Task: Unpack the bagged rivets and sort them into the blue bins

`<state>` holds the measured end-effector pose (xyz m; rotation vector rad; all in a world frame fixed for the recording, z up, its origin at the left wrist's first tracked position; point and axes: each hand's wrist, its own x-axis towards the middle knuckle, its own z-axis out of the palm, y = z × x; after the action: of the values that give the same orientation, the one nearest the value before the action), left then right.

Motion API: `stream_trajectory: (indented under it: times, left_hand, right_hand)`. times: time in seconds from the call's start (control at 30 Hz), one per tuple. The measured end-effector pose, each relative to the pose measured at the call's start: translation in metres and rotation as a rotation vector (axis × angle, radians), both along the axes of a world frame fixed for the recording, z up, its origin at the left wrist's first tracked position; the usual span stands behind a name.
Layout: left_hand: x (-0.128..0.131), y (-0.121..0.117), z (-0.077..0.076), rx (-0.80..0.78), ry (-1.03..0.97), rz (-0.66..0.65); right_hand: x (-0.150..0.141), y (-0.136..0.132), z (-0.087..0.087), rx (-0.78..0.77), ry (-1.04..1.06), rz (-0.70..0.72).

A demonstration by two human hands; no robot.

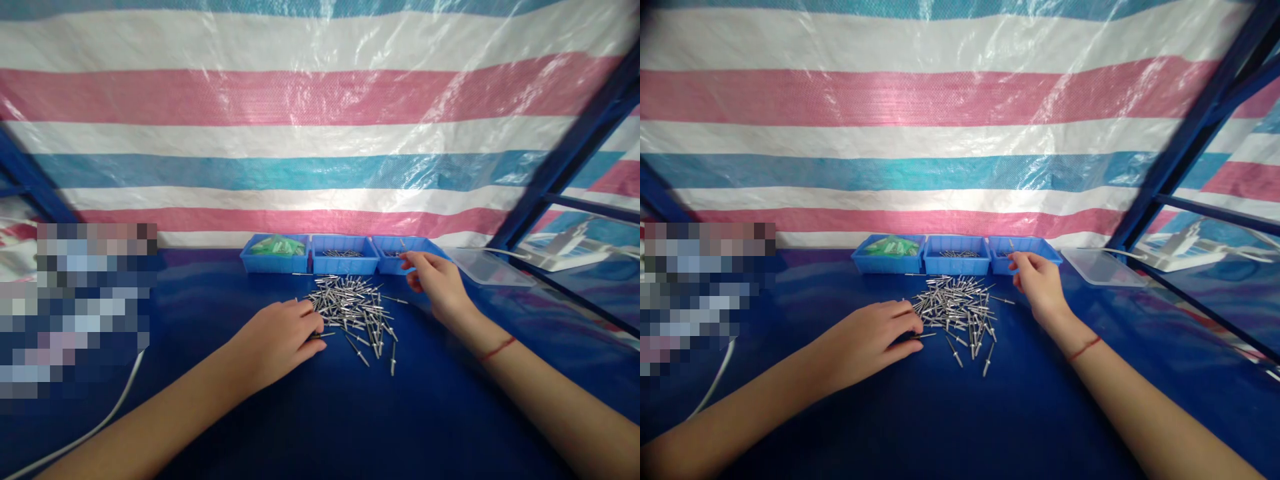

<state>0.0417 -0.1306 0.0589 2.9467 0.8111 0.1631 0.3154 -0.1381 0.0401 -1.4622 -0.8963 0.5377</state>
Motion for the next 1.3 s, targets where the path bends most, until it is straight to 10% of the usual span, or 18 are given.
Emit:
stream_trajectory:
  times: [0.27,0.57,1.3]
  left_hand:
    - [0.006,-0.002,-0.006,-0.032,-0.067,0.002]
    - [0.018,-0.012,-0.013,-0.377,-0.593,0.198]
    - [0.02,-0.018,-0.014,-0.344,-0.743,0.202]
  right_hand:
    - [0.003,0.0,0.004,-0.023,0.029,0.03]
    - [-0.078,-0.046,0.008,-0.049,-0.224,0.648]
    - [-0.081,-0.053,0.007,0.12,-0.38,0.588]
